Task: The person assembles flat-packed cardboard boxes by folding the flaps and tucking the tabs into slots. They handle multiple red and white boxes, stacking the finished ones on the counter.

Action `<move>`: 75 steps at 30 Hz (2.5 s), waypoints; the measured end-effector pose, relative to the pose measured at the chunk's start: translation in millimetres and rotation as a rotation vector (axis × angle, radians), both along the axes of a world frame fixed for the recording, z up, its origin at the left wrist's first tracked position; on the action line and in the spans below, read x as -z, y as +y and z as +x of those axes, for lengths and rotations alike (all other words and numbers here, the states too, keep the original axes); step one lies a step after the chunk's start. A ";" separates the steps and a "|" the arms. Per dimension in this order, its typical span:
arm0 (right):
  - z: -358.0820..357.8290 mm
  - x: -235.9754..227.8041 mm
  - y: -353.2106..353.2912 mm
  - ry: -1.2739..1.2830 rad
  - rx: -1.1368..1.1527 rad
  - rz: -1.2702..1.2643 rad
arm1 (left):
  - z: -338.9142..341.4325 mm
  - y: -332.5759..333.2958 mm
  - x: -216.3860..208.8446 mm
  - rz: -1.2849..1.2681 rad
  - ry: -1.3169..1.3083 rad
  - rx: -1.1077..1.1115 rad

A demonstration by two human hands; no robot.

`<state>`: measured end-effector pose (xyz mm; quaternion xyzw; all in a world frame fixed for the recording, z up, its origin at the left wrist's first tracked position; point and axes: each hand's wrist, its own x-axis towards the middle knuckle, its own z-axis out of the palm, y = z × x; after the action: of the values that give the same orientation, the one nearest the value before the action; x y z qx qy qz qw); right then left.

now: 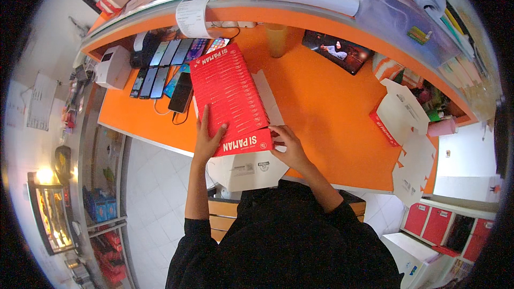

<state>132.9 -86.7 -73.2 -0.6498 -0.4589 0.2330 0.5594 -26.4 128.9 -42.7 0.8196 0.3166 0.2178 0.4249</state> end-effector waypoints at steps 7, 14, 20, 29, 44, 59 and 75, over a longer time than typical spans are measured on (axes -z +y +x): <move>3.8 -5.8 -3.2 0.003 -0.050 -0.040 | 2.1 1.7 1.2 0.068 0.008 -0.002; 1.4 2.5 -5.1 0.013 -0.046 -0.034 | 1.9 2.6 5.0 0.055 0.012 0.011; -7.9 0.3 -1.0 0.076 0.010 -0.011 | -2.5 5.8 8.2 0.067 0.020 0.028; -14.6 8.3 -0.7 -0.088 0.059 -0.089 | -3.1 3.3 1.8 0.000 0.056 0.040; -19.9 18.1 18.2 0.039 0.302 0.060 | -11.4 11.3 8.4 0.002 -0.003 0.058; -8.9 78.1 16.4 0.338 0.181 0.012 | -11.9 9.6 10.7 0.056 0.035 0.077; 20.4 81.6 19.0 -0.567 0.127 -0.191 | -17.2 14.5 16.6 0.060 -0.022 0.099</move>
<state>153.3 -67.7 -154.8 -0.7660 -0.5310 0.0491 0.3590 -43.6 143.4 -59.3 0.8442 0.2643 0.2146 0.4139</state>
